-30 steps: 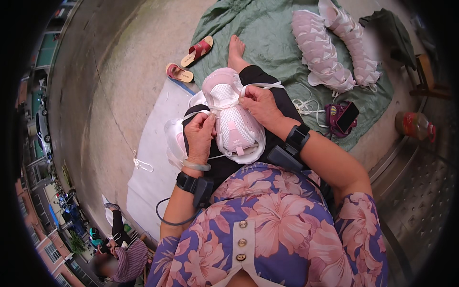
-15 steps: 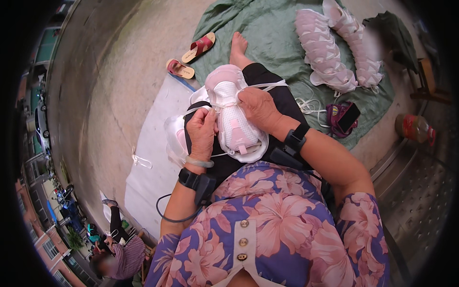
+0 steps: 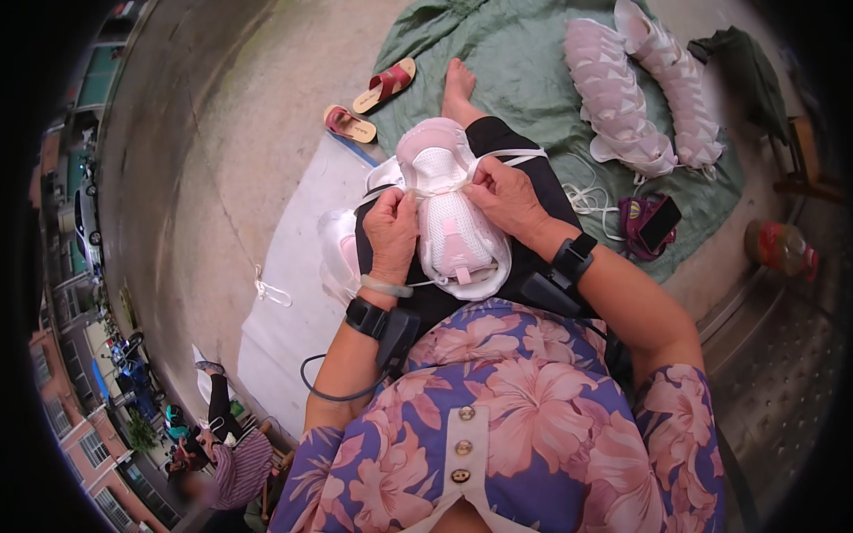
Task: Insert and thread laces into a new pair of pink and white sneakers.
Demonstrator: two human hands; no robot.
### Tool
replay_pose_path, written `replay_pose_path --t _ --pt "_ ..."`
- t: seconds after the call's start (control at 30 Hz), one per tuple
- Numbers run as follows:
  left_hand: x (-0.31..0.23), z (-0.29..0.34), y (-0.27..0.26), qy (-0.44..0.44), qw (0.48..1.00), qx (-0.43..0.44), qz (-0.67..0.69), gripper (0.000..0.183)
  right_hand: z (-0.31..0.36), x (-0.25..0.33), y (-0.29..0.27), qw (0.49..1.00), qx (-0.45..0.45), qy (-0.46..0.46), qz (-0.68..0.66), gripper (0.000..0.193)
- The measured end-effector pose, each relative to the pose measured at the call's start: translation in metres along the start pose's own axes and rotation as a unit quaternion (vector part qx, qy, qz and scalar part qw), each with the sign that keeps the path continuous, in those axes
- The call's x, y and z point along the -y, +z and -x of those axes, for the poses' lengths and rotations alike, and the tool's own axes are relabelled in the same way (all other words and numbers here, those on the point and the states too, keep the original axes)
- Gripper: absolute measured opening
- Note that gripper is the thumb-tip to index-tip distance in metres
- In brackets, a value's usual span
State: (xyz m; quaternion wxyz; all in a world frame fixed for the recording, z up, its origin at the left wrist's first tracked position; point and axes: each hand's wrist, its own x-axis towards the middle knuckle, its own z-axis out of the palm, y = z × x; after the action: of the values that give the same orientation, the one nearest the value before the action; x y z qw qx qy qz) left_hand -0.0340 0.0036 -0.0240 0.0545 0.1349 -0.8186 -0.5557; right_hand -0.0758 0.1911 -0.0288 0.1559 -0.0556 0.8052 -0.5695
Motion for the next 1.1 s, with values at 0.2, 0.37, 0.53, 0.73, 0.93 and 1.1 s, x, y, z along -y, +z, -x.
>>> replay_pose_path --t 0.2,0.37,0.53,0.73,0.93,1.1 --pt "-0.016 -0.002 0.001 0.076 0.993 -0.018 -0.086 0.012 0.002 -0.010 -0.004 0.998 0.004 -0.017 -0.058 0.013" --pt "-0.019 -0.001 0.003 0.134 0.985 -0.014 -0.103 0.008 0.002 -0.018 -0.005 0.997 0.009 -0.009 -0.076 0.011" --pt "-0.018 -0.004 0.002 0.218 0.953 0.035 -0.207 0.005 0.003 -0.022 -0.005 0.993 0.018 0.006 -0.119 0.009" --pt "-0.013 -0.006 0.004 0.160 0.966 0.027 -0.200 0.016 0.002 -0.016 -0.005 0.985 0.012 0.037 -0.170 0.008" --pt "-0.029 0.012 -0.008 0.144 0.970 0.019 -0.197 0.036 0.005 0.004 -0.011 0.995 -0.043 -0.061 -0.070 0.008" --pt "-0.026 0.010 -0.017 0.217 0.952 0.066 -0.207 0.047 0.004 0.036 0.005 0.991 0.004 -0.131 0.039 0.008"
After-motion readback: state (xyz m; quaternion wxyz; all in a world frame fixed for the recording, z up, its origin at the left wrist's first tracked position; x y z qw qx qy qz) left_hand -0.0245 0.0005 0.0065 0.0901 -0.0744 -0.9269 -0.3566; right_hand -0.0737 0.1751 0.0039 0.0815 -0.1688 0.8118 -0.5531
